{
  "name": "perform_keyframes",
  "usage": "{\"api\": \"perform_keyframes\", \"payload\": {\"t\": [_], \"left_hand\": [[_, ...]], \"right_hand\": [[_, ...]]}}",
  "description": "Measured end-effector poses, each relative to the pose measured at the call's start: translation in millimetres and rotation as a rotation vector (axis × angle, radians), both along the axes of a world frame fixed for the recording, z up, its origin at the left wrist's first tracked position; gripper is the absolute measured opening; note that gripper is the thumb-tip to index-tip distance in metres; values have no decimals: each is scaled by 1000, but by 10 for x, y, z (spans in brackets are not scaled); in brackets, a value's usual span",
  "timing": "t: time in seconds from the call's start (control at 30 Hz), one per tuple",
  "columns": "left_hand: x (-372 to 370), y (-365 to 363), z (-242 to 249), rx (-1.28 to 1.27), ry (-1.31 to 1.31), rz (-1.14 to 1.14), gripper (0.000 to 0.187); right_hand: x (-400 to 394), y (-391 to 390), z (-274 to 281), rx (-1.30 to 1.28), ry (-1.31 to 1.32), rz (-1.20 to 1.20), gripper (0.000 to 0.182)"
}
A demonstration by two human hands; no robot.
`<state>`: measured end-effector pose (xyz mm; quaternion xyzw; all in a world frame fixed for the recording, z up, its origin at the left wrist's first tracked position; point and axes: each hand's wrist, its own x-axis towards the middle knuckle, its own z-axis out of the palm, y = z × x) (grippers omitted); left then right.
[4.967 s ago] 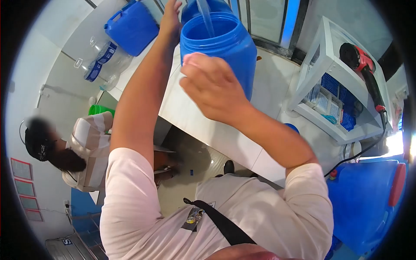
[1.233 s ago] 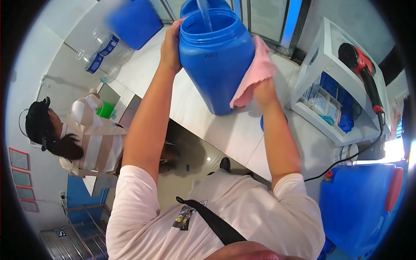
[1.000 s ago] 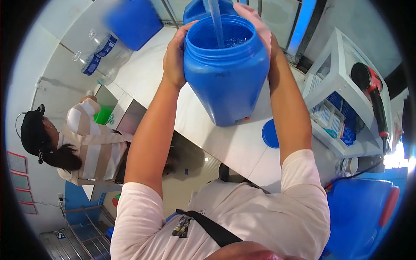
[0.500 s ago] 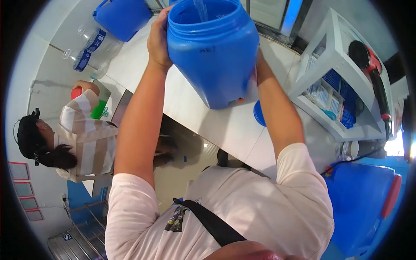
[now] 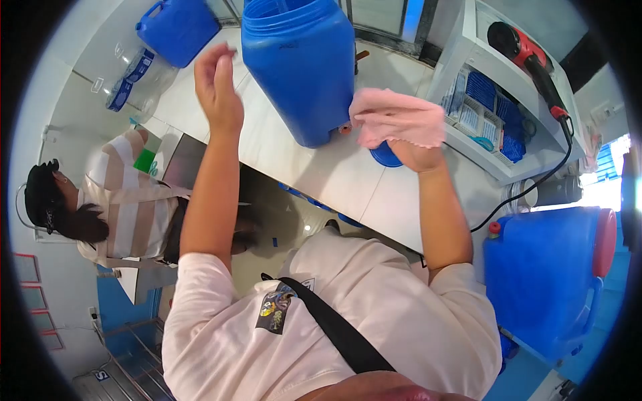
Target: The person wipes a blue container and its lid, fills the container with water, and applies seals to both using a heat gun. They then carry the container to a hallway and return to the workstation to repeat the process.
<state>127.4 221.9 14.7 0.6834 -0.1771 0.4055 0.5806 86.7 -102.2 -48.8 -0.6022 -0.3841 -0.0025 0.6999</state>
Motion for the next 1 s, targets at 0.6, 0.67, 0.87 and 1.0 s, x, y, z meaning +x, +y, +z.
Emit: {"api": "perform_keyframes", "payload": {"t": [0.6, 0.67, 0.87, 1.0], "left_hand": [[-1253, -181, 224, 334, 812, -511, 21], [-1345, -126, 444, 655, 748, -322, 21], [-995, -185, 499, 1473, 407, 700, 22], [-362, -529, -42, 818, -53, 447, 45]], "right_hand": [[85, 558, 881, -247, 117, 478, 56], [180, 284, 780, -302, 245, 234, 48], [590, 393, 481, -16, 81, -363, 47], [959, 788, 207, 155, -35, -527, 68]]}}
